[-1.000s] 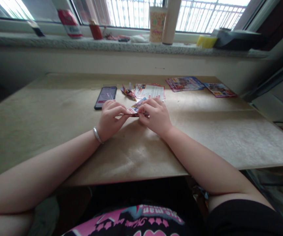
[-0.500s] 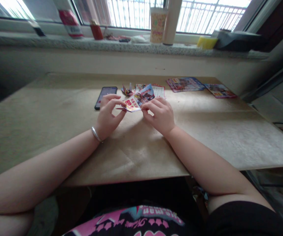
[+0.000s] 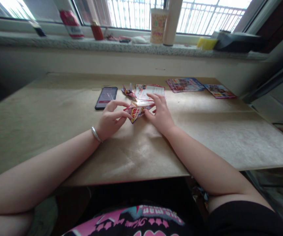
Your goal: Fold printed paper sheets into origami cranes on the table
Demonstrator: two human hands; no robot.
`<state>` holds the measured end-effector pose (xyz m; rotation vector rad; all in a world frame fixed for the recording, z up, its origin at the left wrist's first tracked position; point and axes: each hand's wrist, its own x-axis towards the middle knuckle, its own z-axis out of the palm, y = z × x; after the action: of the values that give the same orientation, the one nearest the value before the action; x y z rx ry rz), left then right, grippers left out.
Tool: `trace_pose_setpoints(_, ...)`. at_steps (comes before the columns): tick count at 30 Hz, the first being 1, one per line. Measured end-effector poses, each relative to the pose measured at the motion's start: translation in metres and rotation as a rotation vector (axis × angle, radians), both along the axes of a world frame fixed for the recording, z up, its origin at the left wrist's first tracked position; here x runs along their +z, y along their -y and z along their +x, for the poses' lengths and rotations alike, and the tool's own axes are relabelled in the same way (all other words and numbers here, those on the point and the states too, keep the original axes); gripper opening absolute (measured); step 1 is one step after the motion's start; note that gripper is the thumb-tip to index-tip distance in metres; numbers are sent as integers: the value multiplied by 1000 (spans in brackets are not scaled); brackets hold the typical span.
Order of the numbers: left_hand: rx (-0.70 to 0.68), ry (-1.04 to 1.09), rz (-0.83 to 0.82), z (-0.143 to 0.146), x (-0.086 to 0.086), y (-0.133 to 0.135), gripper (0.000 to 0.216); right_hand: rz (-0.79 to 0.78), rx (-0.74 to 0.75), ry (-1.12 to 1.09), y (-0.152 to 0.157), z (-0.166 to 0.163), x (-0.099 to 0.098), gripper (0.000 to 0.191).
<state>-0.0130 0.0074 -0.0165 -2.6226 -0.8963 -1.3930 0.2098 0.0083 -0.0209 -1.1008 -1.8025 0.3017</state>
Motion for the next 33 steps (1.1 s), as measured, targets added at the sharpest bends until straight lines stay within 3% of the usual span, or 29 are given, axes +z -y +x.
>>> trace_pose_setpoints(4, -35, -6, 8, -1, 4, 5, 20, -22, 57, 63, 0, 3, -1, 34)
trace_pose_setpoints(8, 70, 3, -35, -3, 8, 7, 13, -8, 134, 118, -3, 7, -2, 13)
trace_pose_setpoints(13, 227, -182, -107, -9, 6, 0, 20, 148, 192, 231, -8, 14, -1, 15)
trace_pose_setpoints(17, 266, -347, -63, -13, 3, -2, 21, 153, 232, 347, -11, 21, 0, 14)
trace_pose_setpoints(22, 270, -462, 48, -4, 5, 11, 21, 152, 251, 416, -12, 19, -2, 13)
trace_pose_setpoints(28, 235, -550, 54, 4, 4, 15, 27, 115, 363, 477, -10, 14, -3, 17)
trace_pose_setpoints(33, 150, -549, 27, 1, 5, 13, 26, 81, 277, 435, -16, 22, -5, 21)
